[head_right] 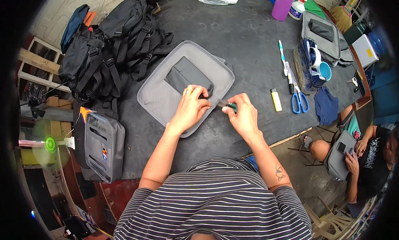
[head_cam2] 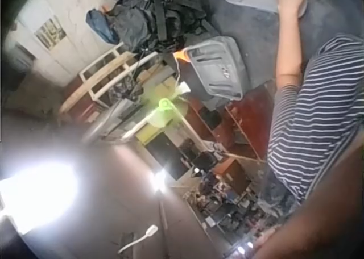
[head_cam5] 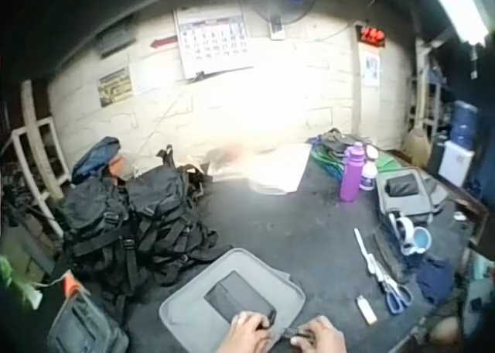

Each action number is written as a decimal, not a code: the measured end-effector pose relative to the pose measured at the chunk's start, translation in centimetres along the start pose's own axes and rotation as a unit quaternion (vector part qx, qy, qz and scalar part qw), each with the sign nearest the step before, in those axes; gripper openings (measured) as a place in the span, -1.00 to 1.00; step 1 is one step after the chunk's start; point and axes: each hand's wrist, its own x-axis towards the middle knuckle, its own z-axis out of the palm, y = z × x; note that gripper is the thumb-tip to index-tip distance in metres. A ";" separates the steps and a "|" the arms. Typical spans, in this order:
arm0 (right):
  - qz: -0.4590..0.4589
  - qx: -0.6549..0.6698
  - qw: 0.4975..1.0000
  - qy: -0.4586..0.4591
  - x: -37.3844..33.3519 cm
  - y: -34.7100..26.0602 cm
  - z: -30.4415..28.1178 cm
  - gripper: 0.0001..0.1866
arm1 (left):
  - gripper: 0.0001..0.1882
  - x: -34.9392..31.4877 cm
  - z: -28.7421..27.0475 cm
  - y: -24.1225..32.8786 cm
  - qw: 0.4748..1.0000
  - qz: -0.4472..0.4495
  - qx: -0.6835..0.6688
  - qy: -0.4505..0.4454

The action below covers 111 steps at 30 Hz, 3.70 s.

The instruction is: Assembling and finishing a grey fabric bag, trimming threads and using a lighter to seal edges.

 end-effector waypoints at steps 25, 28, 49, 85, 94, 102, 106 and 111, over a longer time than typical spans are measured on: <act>-0.033 0.008 0.999 -0.027 -0.1 -1.7 1.3 -0.71 | -0.95 -1.3 0.6 -1.8 0.929 -0.159 -0.231 0.243; -0.016 0.033 0.999 0.021 0.2 0.0 1.3 -0.72 | -0.94 -0.4 -0.8 -0.8 0.898 -0.129 -0.338 0.250; 0.192 0.552 0.809 -0.068 4.0 2.5 6.0 -0.67 | -0.85 -1.3 2.3 -0.5 0.991 -0.023 0.108 0.076; -0.084 -0.031 0.995 0.054 0.5 -1.2 2.2 -0.76 | -0.84 -1.2 1.1 0.3 0.985 -0.021 0.099 0.136; 0.194 0.491 0.849 -0.005 5.8 3.6 3.9 -0.75 | -0.76 3.0 1.2 1.9 0.989 0.025 0.017 0.141; 0.172 0.549 0.818 0.012 4.7 3.8 4.7 -0.75 | -0.90 3.3 3.8 -0.6 0.995 -0.014 0.073 0.070; 0.168 0.497 0.851 0.011 3.9 3.9 4.3 -0.76 | -0.86 3.2 4.6 -0.2 0.978 0.044 0.176 0.101; 0.106 0.431 0.896 0.004 2.8 4.8 3.4 -0.74 | -0.95 2.3 4.9 -0.8 0.977 -0.057 -0.071 0.195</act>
